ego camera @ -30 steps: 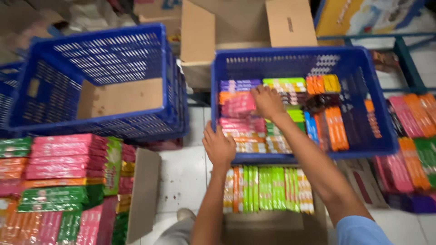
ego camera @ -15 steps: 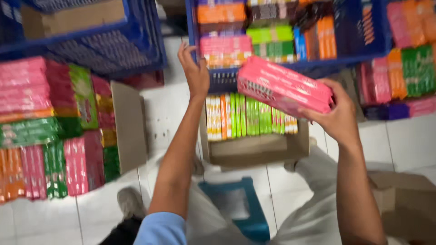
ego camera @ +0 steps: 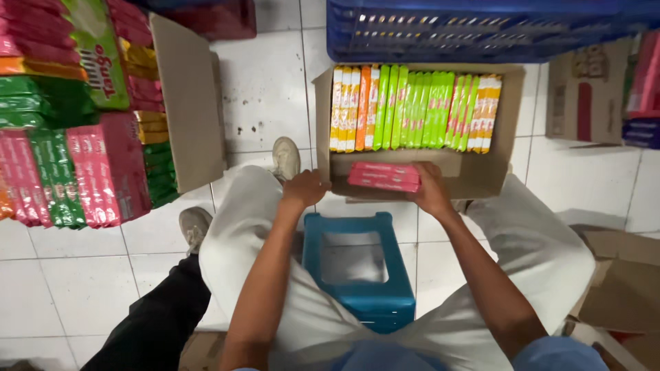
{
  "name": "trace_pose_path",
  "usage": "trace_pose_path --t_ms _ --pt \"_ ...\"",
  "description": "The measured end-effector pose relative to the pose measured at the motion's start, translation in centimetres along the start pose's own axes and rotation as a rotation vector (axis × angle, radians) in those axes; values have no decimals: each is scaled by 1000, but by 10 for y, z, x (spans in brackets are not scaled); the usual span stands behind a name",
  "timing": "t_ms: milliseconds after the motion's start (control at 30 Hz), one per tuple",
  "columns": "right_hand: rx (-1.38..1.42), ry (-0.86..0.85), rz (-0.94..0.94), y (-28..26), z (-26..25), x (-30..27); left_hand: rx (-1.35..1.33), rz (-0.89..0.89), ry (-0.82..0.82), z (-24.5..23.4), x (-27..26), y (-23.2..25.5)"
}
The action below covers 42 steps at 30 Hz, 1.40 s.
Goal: The person sits on a small stool and transfers stacks of colorful snack packets from a blue plastic crate into a cardboard box. They handle the packets by hand, arranging them in neat rows inside the box.
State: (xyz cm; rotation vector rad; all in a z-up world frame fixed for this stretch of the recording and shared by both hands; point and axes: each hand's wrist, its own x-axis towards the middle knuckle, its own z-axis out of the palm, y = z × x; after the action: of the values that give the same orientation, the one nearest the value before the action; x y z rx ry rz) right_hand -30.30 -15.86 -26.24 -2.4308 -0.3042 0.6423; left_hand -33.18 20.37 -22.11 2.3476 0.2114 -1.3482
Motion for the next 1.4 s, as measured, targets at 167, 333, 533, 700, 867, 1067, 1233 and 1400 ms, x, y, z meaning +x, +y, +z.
trace_pose_path --t_ms 167,333,533,700,867,1067,1233,1400 --pt "57 47 101 1 70 18 176 -55 3 48 25 -29" --pt "197 -20 61 2 98 51 209 -98 -66 40 -2 -15" --pt "-251 -233 208 29 134 71 208 -115 -30 51 -20 -6" --pt "196 -213 483 85 185 75 191 -116 -32 71 -20 3" --pt "320 -184 422 35 144 71 177 -123 30 81 -23 4" --pt "152 -219 275 66 162 80 152 -165 15 86 -9 -7" --pt "128 -289 384 117 202 75 138 -177 -4 78 -15 -2" --pt "96 -314 569 77 179 92 121 -218 -29 77 -8 -6"
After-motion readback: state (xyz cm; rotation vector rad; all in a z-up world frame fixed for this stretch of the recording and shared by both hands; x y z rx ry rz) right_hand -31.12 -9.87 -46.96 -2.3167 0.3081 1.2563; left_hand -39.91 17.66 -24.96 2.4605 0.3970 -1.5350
